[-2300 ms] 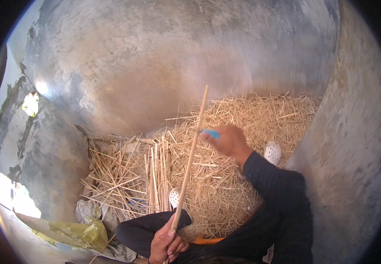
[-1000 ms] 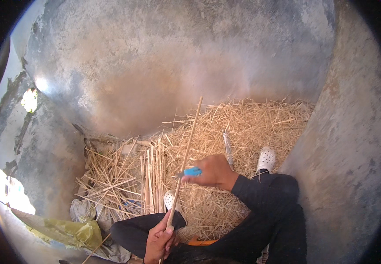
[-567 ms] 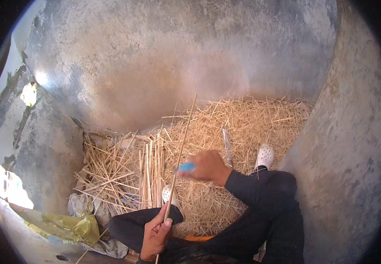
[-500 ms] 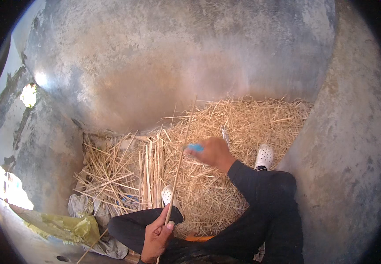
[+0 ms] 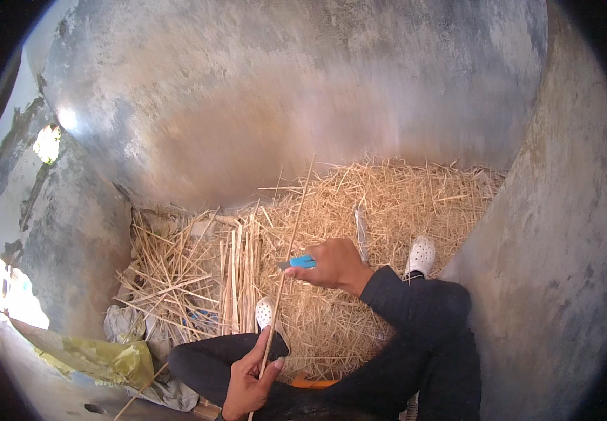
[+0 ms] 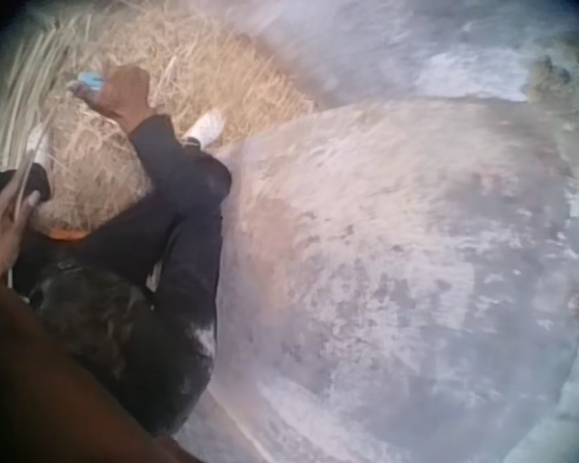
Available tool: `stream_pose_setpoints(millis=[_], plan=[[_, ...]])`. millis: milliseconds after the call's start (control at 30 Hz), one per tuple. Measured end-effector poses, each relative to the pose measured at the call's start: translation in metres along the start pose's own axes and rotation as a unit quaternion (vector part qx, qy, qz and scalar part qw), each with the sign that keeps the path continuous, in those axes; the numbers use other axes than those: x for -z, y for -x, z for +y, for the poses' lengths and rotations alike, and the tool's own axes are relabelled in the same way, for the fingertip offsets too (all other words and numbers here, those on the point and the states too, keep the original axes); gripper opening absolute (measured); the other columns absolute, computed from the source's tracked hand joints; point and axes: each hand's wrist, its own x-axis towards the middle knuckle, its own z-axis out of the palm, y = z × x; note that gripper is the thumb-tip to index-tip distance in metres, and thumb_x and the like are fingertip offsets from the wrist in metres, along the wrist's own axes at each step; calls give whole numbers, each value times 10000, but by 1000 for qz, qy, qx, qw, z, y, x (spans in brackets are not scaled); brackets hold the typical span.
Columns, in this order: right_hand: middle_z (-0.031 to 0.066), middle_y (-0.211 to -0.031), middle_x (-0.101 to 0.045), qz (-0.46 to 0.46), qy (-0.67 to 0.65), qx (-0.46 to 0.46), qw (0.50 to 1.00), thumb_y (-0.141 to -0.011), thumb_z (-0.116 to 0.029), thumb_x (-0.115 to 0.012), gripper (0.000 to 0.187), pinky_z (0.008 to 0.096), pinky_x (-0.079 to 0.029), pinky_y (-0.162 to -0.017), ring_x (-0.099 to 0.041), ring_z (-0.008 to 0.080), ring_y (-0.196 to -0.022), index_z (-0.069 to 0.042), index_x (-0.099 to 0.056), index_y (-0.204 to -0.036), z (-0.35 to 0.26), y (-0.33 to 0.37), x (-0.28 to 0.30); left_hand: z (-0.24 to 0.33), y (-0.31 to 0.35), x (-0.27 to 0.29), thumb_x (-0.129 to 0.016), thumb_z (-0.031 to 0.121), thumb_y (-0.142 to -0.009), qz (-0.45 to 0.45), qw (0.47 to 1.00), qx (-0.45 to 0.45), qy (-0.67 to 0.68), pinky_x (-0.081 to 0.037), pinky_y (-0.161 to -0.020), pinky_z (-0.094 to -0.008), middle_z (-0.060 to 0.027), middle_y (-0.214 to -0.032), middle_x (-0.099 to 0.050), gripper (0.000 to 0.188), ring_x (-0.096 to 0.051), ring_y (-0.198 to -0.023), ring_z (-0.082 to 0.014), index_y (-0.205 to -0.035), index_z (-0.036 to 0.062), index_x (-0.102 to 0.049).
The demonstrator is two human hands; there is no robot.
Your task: The person sits cross-legged on a straw-covered floor and uses a knife to shave the surface of long, thin wooden sticks. They hold the stick with their left hand and scrape it with the knife in their right hand, creating wood shavings that fall onto the straw.
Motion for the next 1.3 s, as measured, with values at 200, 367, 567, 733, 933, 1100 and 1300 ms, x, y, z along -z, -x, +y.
stream_pose_setpoints(millis=[200,367,567,733,933,1100,1300], plan=[[70,-429,-488,-12,20,32,999,-760,-790,-445,739,371,-402,-400,-523,239,-386,-98,-602,-555,-12,7,-2,3,9,7,-512,205,-955,-13,995,-21,-95,-441,-838,-261,-139,-1037,-636,477,-540,-942,-114,-1355,-35,-412],[76,-458,-524,-7,38,-111,993,-764,-817,-376,791,378,-413,-407,-546,239,-408,-91,-638,-589,52,-21,9,-17,19,0,-565,19,-910,-3,999,-10,35,-417,-733,-156,-71,-1178,-549,574,-505,-869,-14,-1411,-64,-297],[79,-467,-535,-17,-27,22,999,-768,-822,-361,801,373,-423,-420,-558,246,-427,-96,-646,-588,-7,11,1,8,14,6,-522,157,-938,-29,998,-17,-45,-429,-883,-282,-173,-1114,-633,459,-551,-1005,-149,-1344,-33,-422],[86,-472,-532,42,5,-53,998,-782,-785,-414,736,380,-412,-410,-542,238,-423,-110,-660,-620,34,-5,13,21,29,5,-531,122,-922,-89,974,146,-145,-423,-904,-294,-203,-1117,-629,438,-562,-1050,-157,-1327,-24,-448],[143,-537,-549,85,80,-274,955,-860,-731,-339,787,426,-433,-502,-563,303,-522,-38,-646,-649,131,-33,34,-14,51,2,-536,122,-917,-108,985,20,-132,-438,-784,-248,-120,-905,-619,366,-521,-843,-109,-1259,-8,-528],[182,-522,-497,173,23,-394,902,-877,-719,-301,840,475,-384,-534,-478,334,-495,25,-542,-572,194,-20,55,-13,44,5,-535,113,-934,-74,994,64,-58,-434,-688,-220,-33,-853,-610,410,-503,-736,-77,-1318,-9,-459],[90,-494,-520,-31,-98,-197,975,-866,-684,-416,716,373,-379,-487,-488,250,-463,-67,-595,-551,60,-19,24,-3,0,16,-482,165,-978,8,973,66,222,-272,-430,-177,67,-554,-352,515,-323,-451,-25,-1430,0,-301]])
